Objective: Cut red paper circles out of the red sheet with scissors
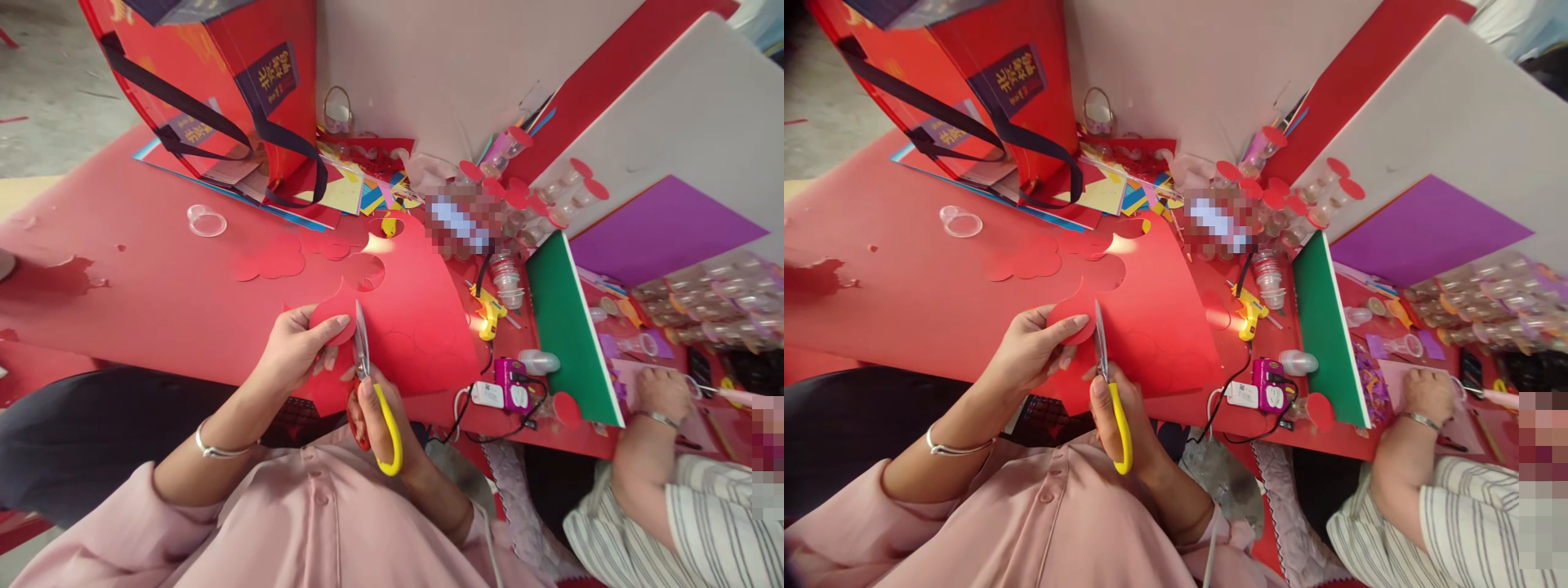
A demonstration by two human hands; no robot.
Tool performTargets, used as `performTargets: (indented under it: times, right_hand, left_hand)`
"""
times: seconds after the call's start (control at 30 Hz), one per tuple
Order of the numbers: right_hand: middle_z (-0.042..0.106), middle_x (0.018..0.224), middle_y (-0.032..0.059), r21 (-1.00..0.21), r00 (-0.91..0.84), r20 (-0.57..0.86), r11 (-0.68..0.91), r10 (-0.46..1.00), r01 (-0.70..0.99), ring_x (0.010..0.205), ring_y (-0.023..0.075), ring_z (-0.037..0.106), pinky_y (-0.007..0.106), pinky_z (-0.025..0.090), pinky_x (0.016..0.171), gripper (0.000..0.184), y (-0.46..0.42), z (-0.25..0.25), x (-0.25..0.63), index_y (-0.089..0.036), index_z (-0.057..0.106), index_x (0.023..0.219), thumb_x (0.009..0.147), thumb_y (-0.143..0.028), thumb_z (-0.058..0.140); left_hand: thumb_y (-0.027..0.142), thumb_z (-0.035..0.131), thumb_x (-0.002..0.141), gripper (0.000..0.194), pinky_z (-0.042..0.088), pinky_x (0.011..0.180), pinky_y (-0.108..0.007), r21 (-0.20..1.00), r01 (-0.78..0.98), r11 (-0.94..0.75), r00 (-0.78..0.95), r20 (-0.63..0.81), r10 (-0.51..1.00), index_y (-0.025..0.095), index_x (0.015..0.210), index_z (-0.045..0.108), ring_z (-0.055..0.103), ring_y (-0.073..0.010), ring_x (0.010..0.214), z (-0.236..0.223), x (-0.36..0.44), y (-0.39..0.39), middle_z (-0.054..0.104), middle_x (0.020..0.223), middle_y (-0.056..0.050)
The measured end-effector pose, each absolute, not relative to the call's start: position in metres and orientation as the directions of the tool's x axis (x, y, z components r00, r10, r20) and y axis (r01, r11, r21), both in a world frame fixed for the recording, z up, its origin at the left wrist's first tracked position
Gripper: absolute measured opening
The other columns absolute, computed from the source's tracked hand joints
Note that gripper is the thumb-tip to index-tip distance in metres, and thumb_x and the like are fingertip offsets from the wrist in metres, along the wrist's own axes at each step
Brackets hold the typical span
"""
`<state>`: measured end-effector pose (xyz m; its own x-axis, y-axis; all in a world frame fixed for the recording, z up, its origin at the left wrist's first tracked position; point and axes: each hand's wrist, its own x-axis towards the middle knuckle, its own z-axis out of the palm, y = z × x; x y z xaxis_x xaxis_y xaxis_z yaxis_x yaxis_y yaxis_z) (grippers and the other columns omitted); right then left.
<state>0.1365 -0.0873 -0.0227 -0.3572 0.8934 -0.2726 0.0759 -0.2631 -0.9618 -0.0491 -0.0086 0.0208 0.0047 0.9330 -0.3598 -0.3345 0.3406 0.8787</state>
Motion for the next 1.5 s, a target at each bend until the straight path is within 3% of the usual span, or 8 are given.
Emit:
performTargets:
  times: [0.57, 0.93, 1.2, 1.5]
  right_hand:
    - [0.05, 0.072, -0.0045, -0.971, -0.35, -0.234, -0.202, 0.907, 0.127, 0.054, 0.0156, 0.047, 0.029, 0.042, 0.051, 0.069, -0.083, -0.015, 0.134, -0.021, 0.062, 0.127, 0.115, -0.086, 0.039]
    - [0.049, 0.07, -0.0047, -0.974, -0.334, -0.216, -0.179, 0.918, 0.136, 0.055, 0.0152, 0.046, 0.029, 0.041, 0.054, 0.061, -0.083, -0.008, 0.134, -0.024, 0.057, 0.108, 0.118, -0.081, 0.039]
    - [0.048, 0.071, -0.0049, -0.971, -0.349, -0.229, -0.187, 0.909, 0.148, 0.054, 0.0158, 0.046, 0.029, 0.04, 0.052, 0.07, -0.08, -0.019, 0.137, -0.021, 0.063, 0.127, 0.116, -0.085, 0.037]
    - [0.048, 0.073, -0.0042, -0.965, -0.342, -0.254, -0.215, 0.905, 0.15, 0.054, 0.0158, 0.046, 0.029, 0.041, 0.051, 0.072, -0.081, -0.018, 0.138, -0.021, 0.063, 0.127, 0.114, -0.088, 0.037]
  left_hand:
    - [0.056, 0.102, 0.073, 0.052, 0.021, 0.032, -0.021, 0.854, -0.348, 0.387, 0.045, -0.397, 0.917, 0.021, 0.063, 0.065, 0.038, -0.0084, 0.029, 0.03, -0.048, -0.006, 0.054, 0.039, 0.0]
    - [0.052, 0.096, 0.078, 0.048, 0.018, 0.033, -0.019, 0.882, -0.261, 0.392, 0.045, -0.394, 0.918, 0.021, 0.064, 0.062, 0.034, -0.0069, 0.029, 0.033, -0.047, -0.005, 0.053, 0.037, 0.001]
    - [0.053, 0.094, 0.077, 0.048, 0.019, 0.033, -0.018, 0.883, -0.24, 0.404, 0.026, -0.41, 0.911, 0.021, 0.064, 0.061, 0.032, -0.0055, 0.029, 0.031, -0.047, -0.005, 0.054, 0.037, 0.0]
    - [0.05, 0.093, 0.079, 0.046, 0.018, 0.034, -0.018, 0.878, -0.235, 0.417, 0.034, -0.422, 0.906, 0.021, 0.066, 0.06, 0.031, -0.0055, 0.03, 0.029, -0.047, -0.004, 0.053, 0.037, 0.001]
